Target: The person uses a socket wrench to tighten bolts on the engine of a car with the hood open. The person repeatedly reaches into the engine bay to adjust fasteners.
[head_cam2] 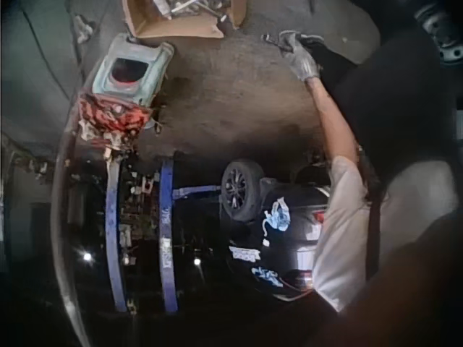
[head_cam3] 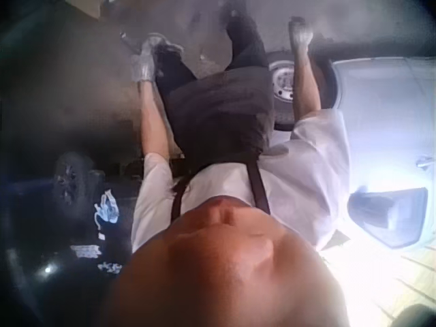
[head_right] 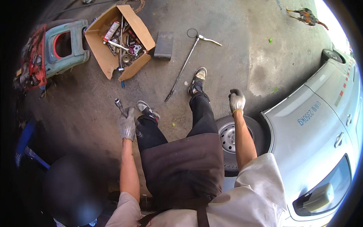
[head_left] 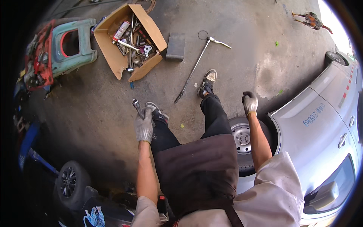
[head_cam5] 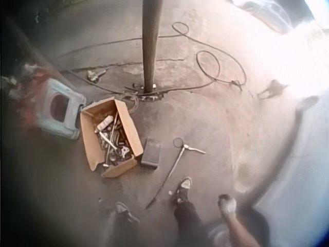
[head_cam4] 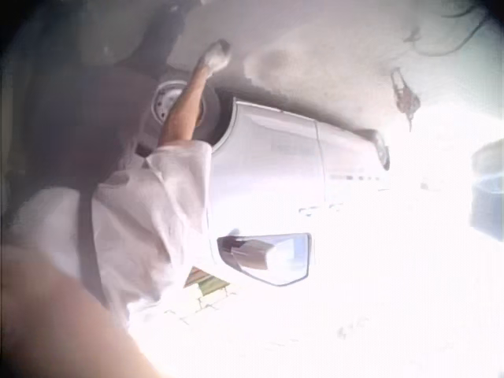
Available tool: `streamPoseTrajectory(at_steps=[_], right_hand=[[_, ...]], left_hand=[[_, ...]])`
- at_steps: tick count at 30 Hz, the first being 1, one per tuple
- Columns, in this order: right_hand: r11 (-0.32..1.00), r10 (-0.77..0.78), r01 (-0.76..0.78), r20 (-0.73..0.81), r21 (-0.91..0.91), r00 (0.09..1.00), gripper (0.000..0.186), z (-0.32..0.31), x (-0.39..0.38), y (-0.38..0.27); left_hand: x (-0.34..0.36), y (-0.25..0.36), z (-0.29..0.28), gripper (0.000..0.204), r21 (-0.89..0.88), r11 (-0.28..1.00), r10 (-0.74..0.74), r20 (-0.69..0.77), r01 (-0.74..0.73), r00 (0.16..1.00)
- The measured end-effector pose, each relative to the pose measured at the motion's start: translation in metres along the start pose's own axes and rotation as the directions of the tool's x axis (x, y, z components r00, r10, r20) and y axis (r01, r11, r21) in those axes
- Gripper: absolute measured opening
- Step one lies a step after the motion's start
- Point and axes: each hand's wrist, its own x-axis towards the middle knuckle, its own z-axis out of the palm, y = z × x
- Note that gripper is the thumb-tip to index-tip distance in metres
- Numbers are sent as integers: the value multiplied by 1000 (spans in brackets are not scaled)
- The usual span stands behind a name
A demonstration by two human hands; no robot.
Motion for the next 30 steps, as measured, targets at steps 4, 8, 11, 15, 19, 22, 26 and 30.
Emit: streamPoseTrajectory(at_steps=[4, 8, 11, 15, 19, 22, 26, 30], right_hand=[[891, -194, 290, 285, -349, 939, 27, 110, 183, -10], [528, -520, 631, 372, -568, 769, 34, 258, 304, -44], [388, -621, 632, 316, -671, 717, 41, 290, 378, -52], [348, -616, 542, 249, -765, 748, 50, 325, 393, -63], [387, -553, 630, 377, -673, 743, 45, 366, 370, -62], [340, -526, 695, 485, -633, 699, 35, 320, 408, -64], [564, -517, 681, 443, -467, 732, 32, 267, 344, -50], [917, -378, 397, 409, 41, 831, 48, 180, 219, -84]], left_hand=[[70, -58, 114, 16, -448, 856, -220, 133, 257, 966], [137, -173, 229, 19, -562, 651, -500, 189, 510, 845], [160, -238, 288, 30, -625, 499, -500, 357, 600, 789], [217, -317, 354, 45, -700, 239, -600, 438, 673, 669], [300, -400, 381, 39, -903, 107, -611, 271, 416, 744], [296, -380, 409, 29, -946, -59, -737, 256, 317, 626], [258, -372, 354, 34, -861, 79, -675, 325, 503, 662], [199, -365, 288, 38, -876, 100, -599, 325, 471, 732]])
